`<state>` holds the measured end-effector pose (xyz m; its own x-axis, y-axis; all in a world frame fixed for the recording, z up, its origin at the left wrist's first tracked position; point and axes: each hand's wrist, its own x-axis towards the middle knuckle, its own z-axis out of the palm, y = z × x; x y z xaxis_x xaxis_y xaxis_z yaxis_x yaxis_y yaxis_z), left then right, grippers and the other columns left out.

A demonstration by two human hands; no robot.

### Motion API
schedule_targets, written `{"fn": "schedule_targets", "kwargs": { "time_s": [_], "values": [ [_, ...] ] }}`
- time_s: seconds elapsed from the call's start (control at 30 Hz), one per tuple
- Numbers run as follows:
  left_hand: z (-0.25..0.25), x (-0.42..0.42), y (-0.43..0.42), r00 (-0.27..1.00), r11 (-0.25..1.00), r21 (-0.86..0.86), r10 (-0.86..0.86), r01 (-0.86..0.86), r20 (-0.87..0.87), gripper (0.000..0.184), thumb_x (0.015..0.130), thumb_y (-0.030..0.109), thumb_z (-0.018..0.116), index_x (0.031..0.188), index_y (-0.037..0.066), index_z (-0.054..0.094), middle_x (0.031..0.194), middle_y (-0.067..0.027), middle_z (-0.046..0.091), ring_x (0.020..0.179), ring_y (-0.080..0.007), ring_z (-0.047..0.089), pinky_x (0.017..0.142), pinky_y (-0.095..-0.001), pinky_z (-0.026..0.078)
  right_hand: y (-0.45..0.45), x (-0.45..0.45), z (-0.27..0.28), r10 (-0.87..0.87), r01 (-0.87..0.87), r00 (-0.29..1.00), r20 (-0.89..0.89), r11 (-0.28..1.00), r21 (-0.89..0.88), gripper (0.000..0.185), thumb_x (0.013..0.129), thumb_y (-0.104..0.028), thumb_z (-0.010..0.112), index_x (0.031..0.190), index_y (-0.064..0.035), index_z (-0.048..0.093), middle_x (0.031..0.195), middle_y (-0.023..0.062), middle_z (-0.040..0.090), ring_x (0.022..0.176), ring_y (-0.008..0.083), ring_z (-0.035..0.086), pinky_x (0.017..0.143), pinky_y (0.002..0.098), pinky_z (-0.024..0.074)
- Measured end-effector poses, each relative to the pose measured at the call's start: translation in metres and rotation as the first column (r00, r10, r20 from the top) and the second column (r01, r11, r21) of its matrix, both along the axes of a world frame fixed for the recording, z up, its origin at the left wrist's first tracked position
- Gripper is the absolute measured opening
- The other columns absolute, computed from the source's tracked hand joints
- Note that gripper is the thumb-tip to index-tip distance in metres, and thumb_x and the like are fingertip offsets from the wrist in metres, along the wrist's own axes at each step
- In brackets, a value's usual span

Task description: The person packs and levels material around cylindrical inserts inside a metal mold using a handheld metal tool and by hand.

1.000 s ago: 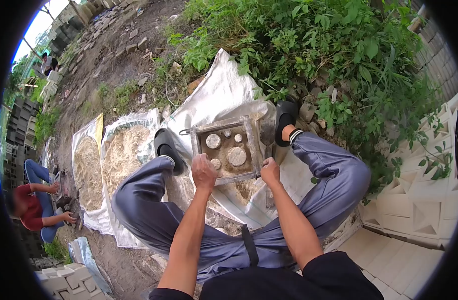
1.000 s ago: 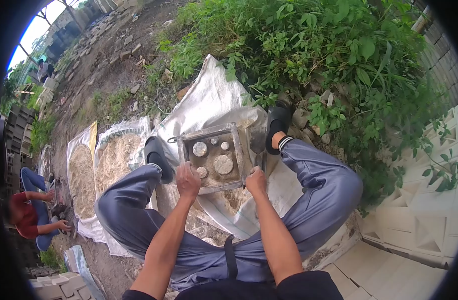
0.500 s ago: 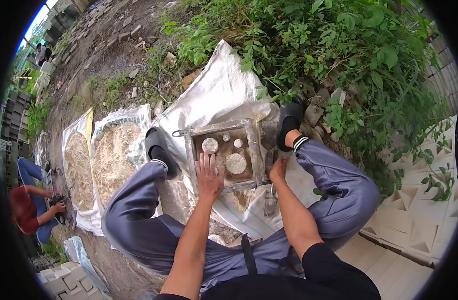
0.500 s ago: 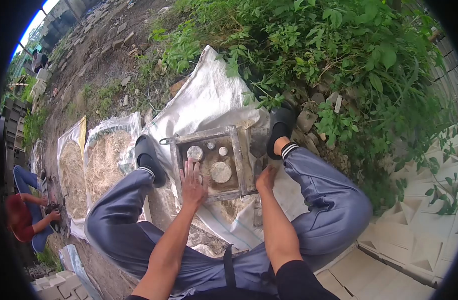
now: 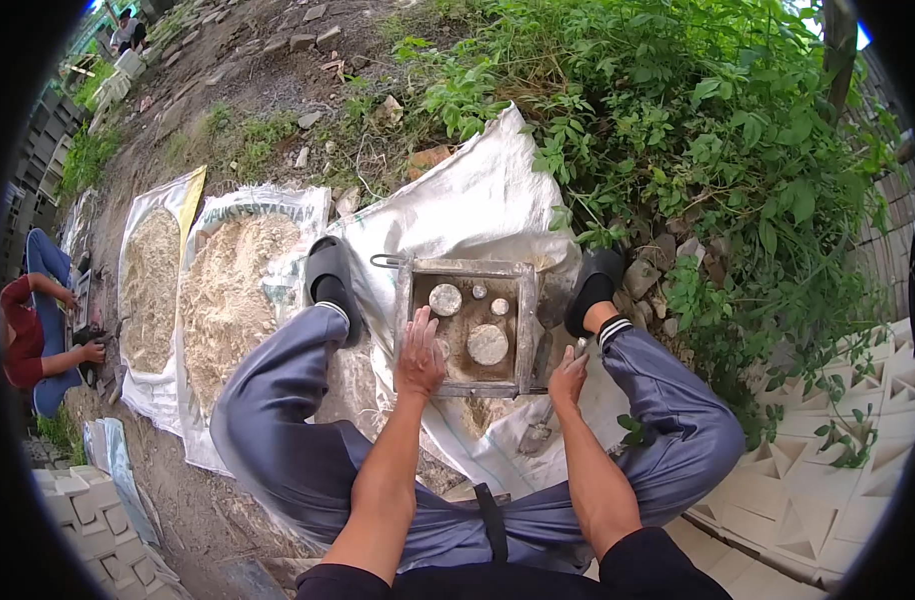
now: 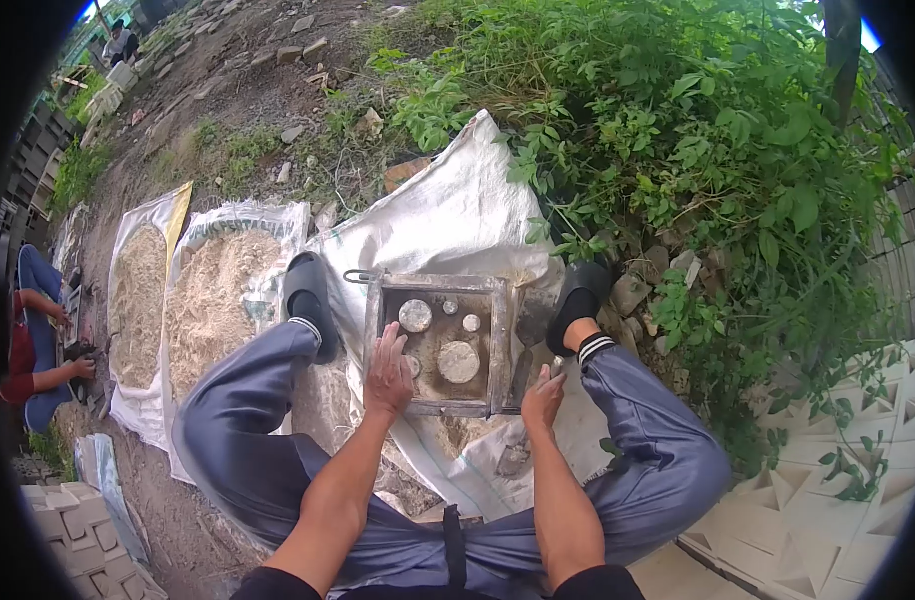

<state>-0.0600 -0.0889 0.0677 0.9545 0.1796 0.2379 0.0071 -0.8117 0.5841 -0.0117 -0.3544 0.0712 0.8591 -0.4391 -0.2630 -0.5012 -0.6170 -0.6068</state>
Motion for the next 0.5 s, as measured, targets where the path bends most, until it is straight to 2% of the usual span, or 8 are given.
{"fn": "schedule_targets", "kwargs": {
  "time_s": [0.07,0.1,0.27,0.33,0.37,0.4,0.43,0.5],
  "values": [
    [-0.002,0.0,-0.005,1.0,0.998,0.057,0.006,-0.006,-0.001,0.039,0.085,0.009,0.046,0.123,0.002,0.049,0.143,-0.0162,0.039,0.134,-0.0303,0.036,0.111,-0.0444,0.028,-0.008,0.0,0.019,0.026,-0.021,0.994,0.107,0.999,-0.047,0.042,0.099,-0.028,0.041,0.111,0.0116,0.043,0.105,0.0379,0.054,0.099,0.0519,0.052,0.083,0.0517,0.0425],
    [0.001,0.001,-0.005,1.0,0.997,0.074,-0.007,0.006,0.015,0.038,0.085,0.009,0.045,0.123,0.002,0.05,0.142,-0.0163,0.04,0.134,-0.0303,0.036,0.111,-0.0444,0.028,-0.001,0.003,0.034,0.06,-0.04,0.94,0.336,0.997,-0.067,0.043,0.099,-0.026,0.042,0.113,0.0139,0.041,0.102,0.0374,0.054,0.097,0.0513,0.053,0.08,0.0503,0.0433],
    [0.004,0.004,-0.006,0.998,0.997,0.075,0.003,-0.007,0.059,0.039,0.086,0.011,0.047,0.124,0.001,0.049,0.142,-0.0163,0.04,0.134,-0.0305,0.036,0.11,-0.0447,0.029,0.032,0.008,0.132,0.171,-0.119,0.864,0.474,0.983,-0.138,0.043,0.098,-0.023,0.044,0.115,0.0159,0.04,0.099,0.0362,0.055,0.089,0.0498,0.055,0.075,0.0482,0.0441],
    [0.003,0.0,-0.004,0.997,0.993,0.114,0.006,-0.014,0.071,0.04,0.086,0.012,0.048,0.125,0.001,0.048,0.142,-0.0167,0.04,0.133,-0.0305,0.036,0.11,-0.0449,0.03,0.053,0.012,0.189,0.117,-0.129,0.873,0.473,0.992,-0.009,0.037,0.1,-0.023,0.043,0.111,0.0122,0.042,0.089,0.0251,0.058,0.073,0.0362,0.06,0.064,0.0394,0.0467],
    [0.007,-0.002,-0.004,0.985,0.977,0.142,0.145,-0.157,0.089,0.041,0.087,0.015,0.05,0.126,0.001,0.048,0.142,-0.0177,0.04,0.133,-0.0312,0.037,0.109,-0.0446,0.03,0.063,0.013,0.212,0.119,-0.13,0.875,0.47,0.991,-0.009,0.037,0.1,-0.023,0.043,0.111,0.0122,0.042,0.089,0.0251,0.058,0.073,0.0362,0.06,0.064,0.0394,0.0467],
    [0.008,-0.006,-0.004,0.954,0.94,0.168,0.282,-0.297,0.105,0.043,0.088,0.018,0.051,0.126,0.001,0.048,0.142,-0.0187,0.04,0.132,-0.032,0.037,0.108,-0.0443,0.031,0.071,0.012,0.231,0.057,-0.168,0.853,0.518,0.971,0.17,0.033,0.1,-0.022,0.042,0.109,0.0095,0.043,0.084,0.0177,0.056,0.068,0.0266,0.056,0.06,0.0342,0.0449],
    [0.005,-0.008,-0.003,0.953,0.939,0.167,0.287,-0.3,0.095,0.043,0.088,0.018,0.051,0.126,0.001,0.048,0.142,-0.0187,0.04,0.132,-0.032,0.037,0.108,-0.0443,0.031,0.078,0.01,0.239,-0.013,-0.211,0.833,0.553,0.917,0.339,0.03,0.1,-0.022,0.042,0.106,0.0068,0.044,0.078,0.0103,0.053,0.062,0.0171,0.052,0.055,0.029,0.0431],
    [-0.004,-0.006,0.002,0.805,0.802,-0.062,0.593,-0.593,-0.032,0.05,0.092,0.031,0.048,0.13,-0.002,0.045,0.136,-0.0245,0.044,0.126,-0.0368,0.043,0.105,-0.0429,0.035,0.097,0.007,0.237,0.0,-0.264,0.813,0.582,0.892,0.368,0.027,0.101,-0.022,0.041,0.103,0.0046,0.043,0.076,0.0065,0.05,0.061,0.0129,0.048,0.055,0.0266,0.0417]
  ]
}}
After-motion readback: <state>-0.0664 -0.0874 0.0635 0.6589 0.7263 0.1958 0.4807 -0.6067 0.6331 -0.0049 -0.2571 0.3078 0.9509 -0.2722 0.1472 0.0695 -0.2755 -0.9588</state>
